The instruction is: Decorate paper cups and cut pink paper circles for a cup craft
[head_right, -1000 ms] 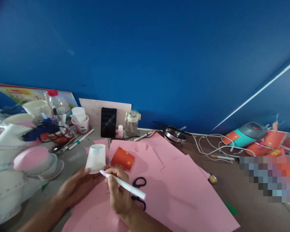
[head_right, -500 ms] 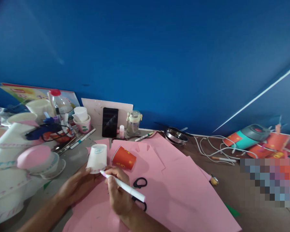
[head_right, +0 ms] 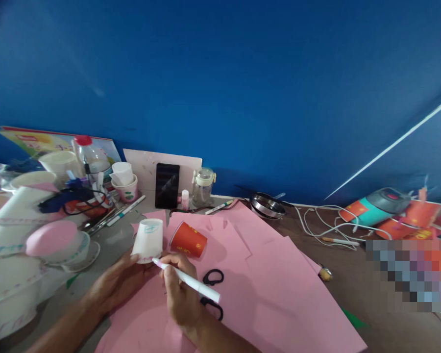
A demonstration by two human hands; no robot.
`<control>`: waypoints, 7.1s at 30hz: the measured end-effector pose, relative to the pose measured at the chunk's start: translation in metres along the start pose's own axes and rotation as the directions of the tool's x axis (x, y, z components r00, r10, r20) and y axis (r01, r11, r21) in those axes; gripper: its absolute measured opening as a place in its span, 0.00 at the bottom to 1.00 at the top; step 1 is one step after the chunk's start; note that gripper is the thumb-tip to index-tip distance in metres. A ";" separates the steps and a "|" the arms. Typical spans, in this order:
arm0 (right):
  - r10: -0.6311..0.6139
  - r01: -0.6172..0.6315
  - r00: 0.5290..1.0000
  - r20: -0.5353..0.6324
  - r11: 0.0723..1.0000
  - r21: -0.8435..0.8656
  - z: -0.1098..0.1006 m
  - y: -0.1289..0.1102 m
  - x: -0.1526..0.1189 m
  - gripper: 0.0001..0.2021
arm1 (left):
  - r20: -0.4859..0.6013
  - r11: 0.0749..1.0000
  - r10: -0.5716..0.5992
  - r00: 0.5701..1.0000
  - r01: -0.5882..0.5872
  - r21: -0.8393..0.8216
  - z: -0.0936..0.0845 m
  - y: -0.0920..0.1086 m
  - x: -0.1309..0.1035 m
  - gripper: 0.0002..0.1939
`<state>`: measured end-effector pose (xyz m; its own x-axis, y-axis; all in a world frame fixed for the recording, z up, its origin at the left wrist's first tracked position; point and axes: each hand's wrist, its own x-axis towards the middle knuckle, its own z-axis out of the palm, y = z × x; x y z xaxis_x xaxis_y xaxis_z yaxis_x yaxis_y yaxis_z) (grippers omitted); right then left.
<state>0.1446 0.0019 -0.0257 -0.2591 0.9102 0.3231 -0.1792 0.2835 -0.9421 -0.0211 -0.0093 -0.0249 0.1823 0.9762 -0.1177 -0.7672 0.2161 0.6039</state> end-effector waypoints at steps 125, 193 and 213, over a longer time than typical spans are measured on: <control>-0.047 0.047 0.999 -0.014 0.999 0.011 -0.003 0.000 0.002 0.11 | 0.099 0.997 -0.064 0.993 0.068 -0.031 -0.007 0.001 0.004 0.21; -0.150 0.146 0.988 -0.027 0.981 -0.131 0.000 -0.007 -0.002 0.17 | 0.059 0.988 -0.055 0.997 0.063 -0.143 -0.006 -0.001 0.002 0.17; -0.204 0.207 0.978 0.049 0.976 -0.069 0.001 -0.016 0.002 0.11 | 0.042 0.998 -0.025 0.999 0.027 -0.052 -0.001 0.001 0.000 0.14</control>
<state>0.1462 -0.0008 -0.0104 -0.2638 0.8172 0.5125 -0.1632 0.4858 -0.8587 -0.0226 -0.0094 -0.0244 0.2271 0.9688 -0.0993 -0.7928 0.2431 0.5589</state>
